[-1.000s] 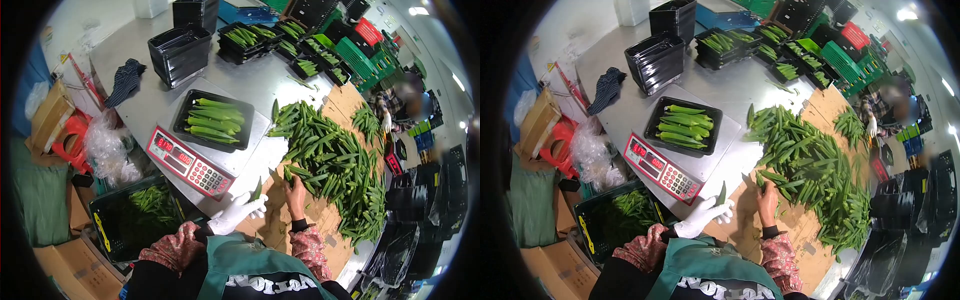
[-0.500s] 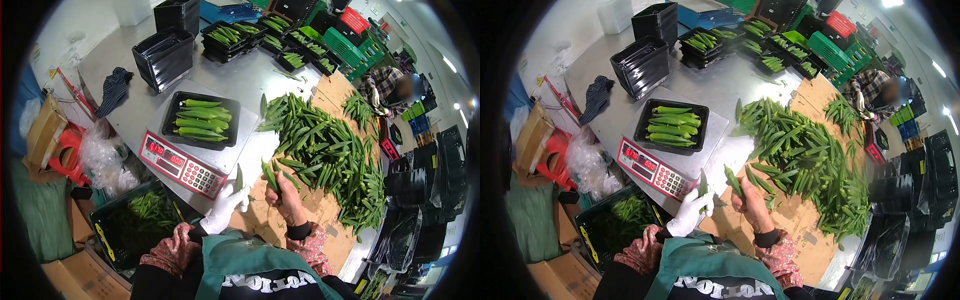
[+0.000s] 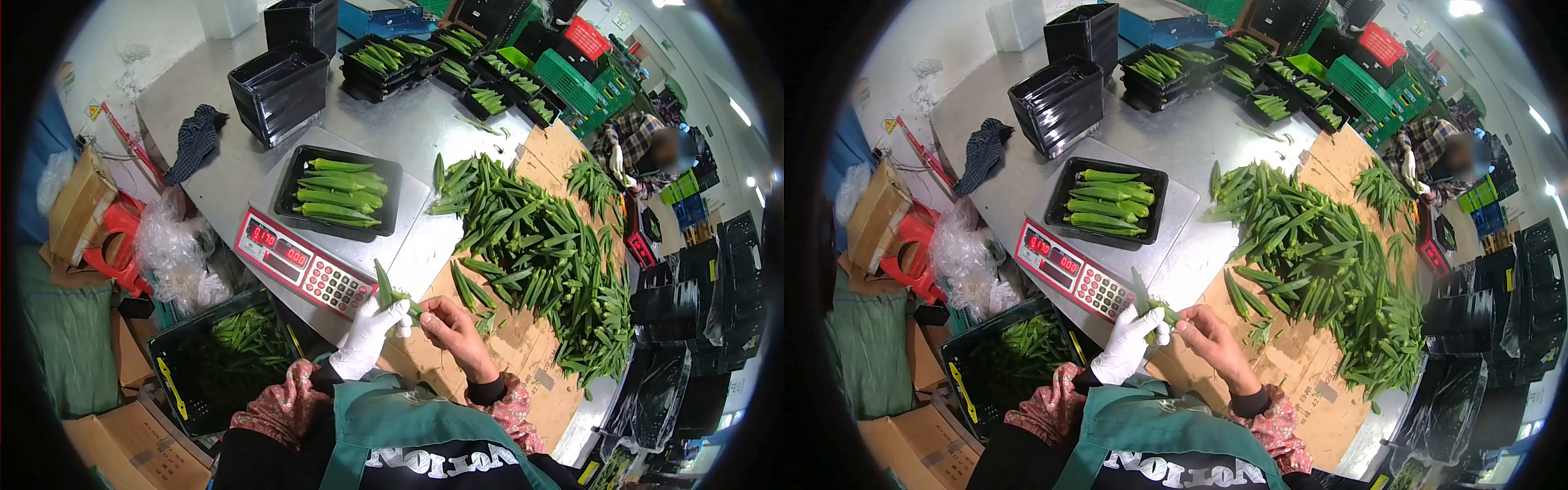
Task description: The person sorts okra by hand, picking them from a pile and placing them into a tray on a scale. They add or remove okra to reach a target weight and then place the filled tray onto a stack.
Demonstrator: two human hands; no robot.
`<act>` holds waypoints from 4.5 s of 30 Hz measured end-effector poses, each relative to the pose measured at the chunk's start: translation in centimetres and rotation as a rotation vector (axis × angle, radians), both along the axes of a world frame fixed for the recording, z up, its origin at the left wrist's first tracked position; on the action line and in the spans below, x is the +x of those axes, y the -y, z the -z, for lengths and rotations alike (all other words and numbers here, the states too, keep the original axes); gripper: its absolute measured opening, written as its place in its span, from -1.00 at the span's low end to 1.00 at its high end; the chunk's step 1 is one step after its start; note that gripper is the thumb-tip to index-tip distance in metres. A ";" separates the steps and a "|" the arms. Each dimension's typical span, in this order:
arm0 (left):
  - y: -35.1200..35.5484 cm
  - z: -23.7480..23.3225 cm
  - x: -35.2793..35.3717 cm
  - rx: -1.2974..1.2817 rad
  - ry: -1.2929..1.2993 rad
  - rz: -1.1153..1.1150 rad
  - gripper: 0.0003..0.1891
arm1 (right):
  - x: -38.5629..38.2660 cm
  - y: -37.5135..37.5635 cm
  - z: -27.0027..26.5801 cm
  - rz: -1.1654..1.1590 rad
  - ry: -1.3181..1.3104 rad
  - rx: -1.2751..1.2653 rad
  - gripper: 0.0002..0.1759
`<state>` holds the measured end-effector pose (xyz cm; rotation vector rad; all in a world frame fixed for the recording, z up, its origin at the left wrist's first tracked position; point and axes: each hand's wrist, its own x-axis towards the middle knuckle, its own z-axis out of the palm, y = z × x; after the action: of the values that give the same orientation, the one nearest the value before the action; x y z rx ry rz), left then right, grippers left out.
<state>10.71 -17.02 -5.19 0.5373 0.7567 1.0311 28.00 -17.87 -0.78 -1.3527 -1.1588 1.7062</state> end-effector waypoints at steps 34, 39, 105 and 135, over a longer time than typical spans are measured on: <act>-0.1 2.7 -5.5 -0.031 0.042 0.217 -0.61 | -12.2 -17.3 -0.7 -0.178 0.935 1.292 -0.74; -1.4 2.0 -8.1 0.006 -0.041 0.119 -0.64 | -7.0 -15.6 -0.3 -0.034 0.954 1.184 -0.71; -19.4 -3.6 -21.9 0.406 -0.783 -0.515 -0.69 | -0.7 -24.0 -0.1 0.251 0.117 0.037 -0.83; -19.5 12.9 -29.3 0.130 -1.211 -0.768 -0.88 | 1.8 -69.5 0.8 0.473 0.671 0.396 -0.67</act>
<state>-18.55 2.53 -18.13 1.0404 2.0855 1.4263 29.79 51.58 -1.58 -1.8053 -1.2938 0.6525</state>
